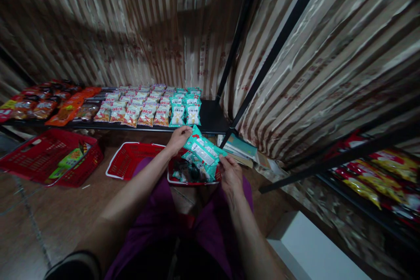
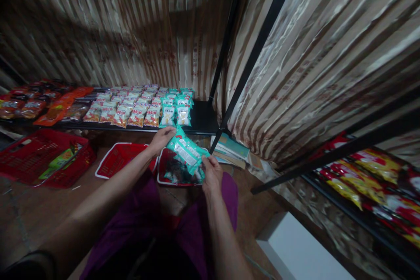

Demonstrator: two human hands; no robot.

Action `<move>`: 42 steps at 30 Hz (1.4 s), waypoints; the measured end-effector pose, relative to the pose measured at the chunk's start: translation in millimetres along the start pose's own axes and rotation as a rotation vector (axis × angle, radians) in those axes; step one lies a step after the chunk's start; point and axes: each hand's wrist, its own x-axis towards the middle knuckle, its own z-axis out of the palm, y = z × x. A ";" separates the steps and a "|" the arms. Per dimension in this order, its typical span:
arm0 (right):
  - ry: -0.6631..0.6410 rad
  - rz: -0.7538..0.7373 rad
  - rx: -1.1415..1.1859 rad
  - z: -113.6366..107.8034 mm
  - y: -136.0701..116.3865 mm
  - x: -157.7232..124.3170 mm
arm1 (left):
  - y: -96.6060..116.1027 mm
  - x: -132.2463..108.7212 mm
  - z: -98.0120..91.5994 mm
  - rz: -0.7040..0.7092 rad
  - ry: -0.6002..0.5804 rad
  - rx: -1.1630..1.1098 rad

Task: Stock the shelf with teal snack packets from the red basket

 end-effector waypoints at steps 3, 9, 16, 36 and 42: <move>0.027 0.016 -0.012 -1.2 -0.4 -2.1 | 2.6 4.0 -4.6 0.020 -0.114 0.020; -0.004 0.047 -0.001 3.3 -3.4 -10.0 | -4.2 7.7 -0.7 -0.071 0.011 0.013; -0.032 0.068 0.025 4.7 -8.3 -16.3 | -8.6 9.4 3.3 -0.172 0.001 -0.022; 0.027 -0.658 -0.731 -17.3 17.3 7.9 | -1.8 13.1 7.4 -0.323 -0.108 -0.024; -0.420 -1.192 -1.234 -18.6 10.7 3.3 | 8.2 12.6 7.9 -0.333 -0.144 0.068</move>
